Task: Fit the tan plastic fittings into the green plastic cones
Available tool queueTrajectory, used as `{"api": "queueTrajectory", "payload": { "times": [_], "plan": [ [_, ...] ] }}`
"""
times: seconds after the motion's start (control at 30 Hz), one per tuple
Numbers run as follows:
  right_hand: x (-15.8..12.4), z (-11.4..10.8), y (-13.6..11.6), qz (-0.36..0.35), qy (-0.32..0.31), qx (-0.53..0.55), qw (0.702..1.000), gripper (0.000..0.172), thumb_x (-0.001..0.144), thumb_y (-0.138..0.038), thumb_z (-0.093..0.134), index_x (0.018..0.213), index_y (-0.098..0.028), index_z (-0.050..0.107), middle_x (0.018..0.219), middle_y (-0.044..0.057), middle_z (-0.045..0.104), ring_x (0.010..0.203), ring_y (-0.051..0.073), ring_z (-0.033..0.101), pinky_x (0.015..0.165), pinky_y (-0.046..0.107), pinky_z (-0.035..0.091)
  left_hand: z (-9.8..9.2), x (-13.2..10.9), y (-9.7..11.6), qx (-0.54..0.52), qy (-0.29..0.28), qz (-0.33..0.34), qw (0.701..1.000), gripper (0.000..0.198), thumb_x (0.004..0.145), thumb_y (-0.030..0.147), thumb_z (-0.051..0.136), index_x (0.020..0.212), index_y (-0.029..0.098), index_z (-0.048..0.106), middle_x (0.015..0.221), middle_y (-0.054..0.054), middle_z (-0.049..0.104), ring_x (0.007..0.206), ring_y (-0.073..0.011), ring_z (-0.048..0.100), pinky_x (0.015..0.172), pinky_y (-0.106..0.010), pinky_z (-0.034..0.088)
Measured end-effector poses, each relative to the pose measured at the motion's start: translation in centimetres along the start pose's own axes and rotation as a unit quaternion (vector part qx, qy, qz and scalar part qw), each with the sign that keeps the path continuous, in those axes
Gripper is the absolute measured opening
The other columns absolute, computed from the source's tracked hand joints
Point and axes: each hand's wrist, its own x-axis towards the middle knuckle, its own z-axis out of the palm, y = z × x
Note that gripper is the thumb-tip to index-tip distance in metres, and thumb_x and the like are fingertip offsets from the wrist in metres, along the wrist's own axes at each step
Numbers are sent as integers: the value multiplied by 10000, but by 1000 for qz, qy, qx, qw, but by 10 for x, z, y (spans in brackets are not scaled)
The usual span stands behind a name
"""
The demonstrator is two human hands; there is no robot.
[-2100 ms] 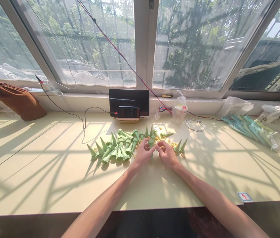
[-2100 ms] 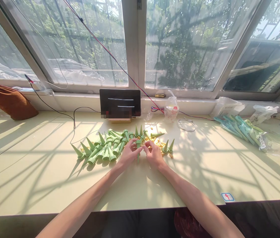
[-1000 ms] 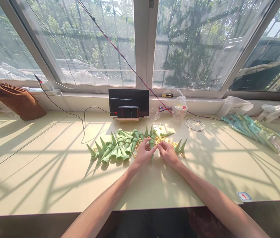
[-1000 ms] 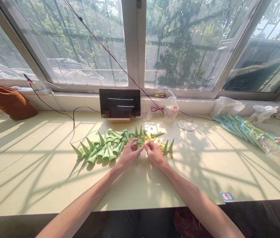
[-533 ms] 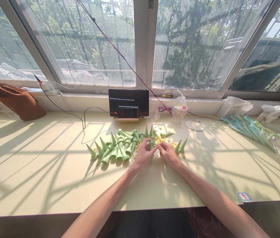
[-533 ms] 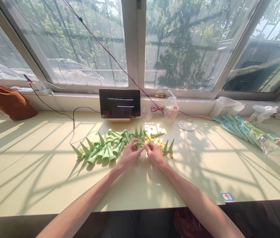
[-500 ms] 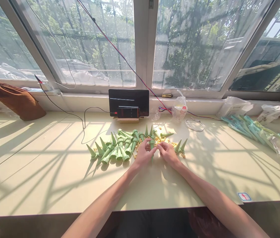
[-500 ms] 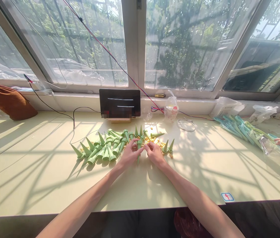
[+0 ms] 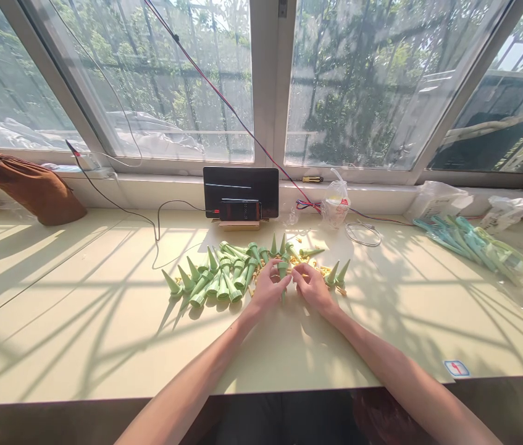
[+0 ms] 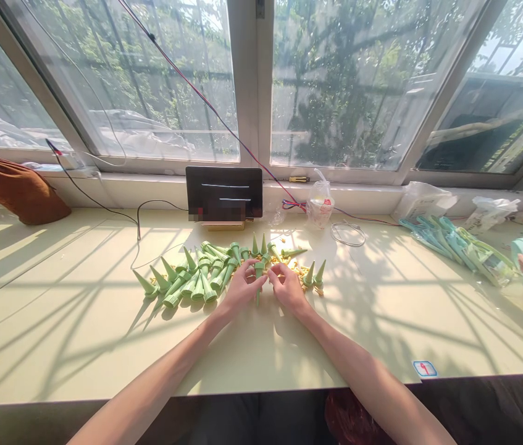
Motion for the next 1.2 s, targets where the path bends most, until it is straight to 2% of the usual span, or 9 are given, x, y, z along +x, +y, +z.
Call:
{"api": "queueTrajectory", "payload": {
  "times": [0.13,0.37,0.57,0.87,1.2],
  "plan": [
    [0,0,2,-5,-10,10,1000,338,864,-543,592,867,-206,570,805,26,608,517,134,525,457,264,390,0,-1,2,-9,0,-9,1000,448,758,362,725,1136,203,547,917,-35,668,703,-146,672,586,-234,512],
    [1,-1,6,-6,-6,6,1000,328,862,-536,580,806,-215,545,619,-17,542,495,144,497,458,265,372,1,1,-3,-17,-7,8,1000,466,751,400,727,1122,202,525,838,-4,635,608,-118,629,515,-217,493],
    [2,-2,8,-6,-1,-23,1000,303,868,-510,567,790,-217,554,547,-27,525,490,156,490,495,281,388,2,3,-8,-35,-23,3,999,501,757,406,723,1148,203,482,826,10,599,566,-105,615,463,-201,467],
    [2,-3,7,-5,-3,-32,999,273,872,-464,569,772,-209,567,563,-22,549,498,152,494,522,287,398,3,4,-10,-48,-28,0,998,497,754,387,722,1139,202,467,833,21,570,540,-96,606,453,-208,466],
    [3,-3,7,10,-10,-16,1000,307,869,-497,579,766,-207,575,535,-31,531,483,150,485,500,281,383,3,3,-8,-49,-32,-6,998,510,745,418,724,1133,211,467,836,20,567,545,-97,603,431,-196,442]
  ]
}}
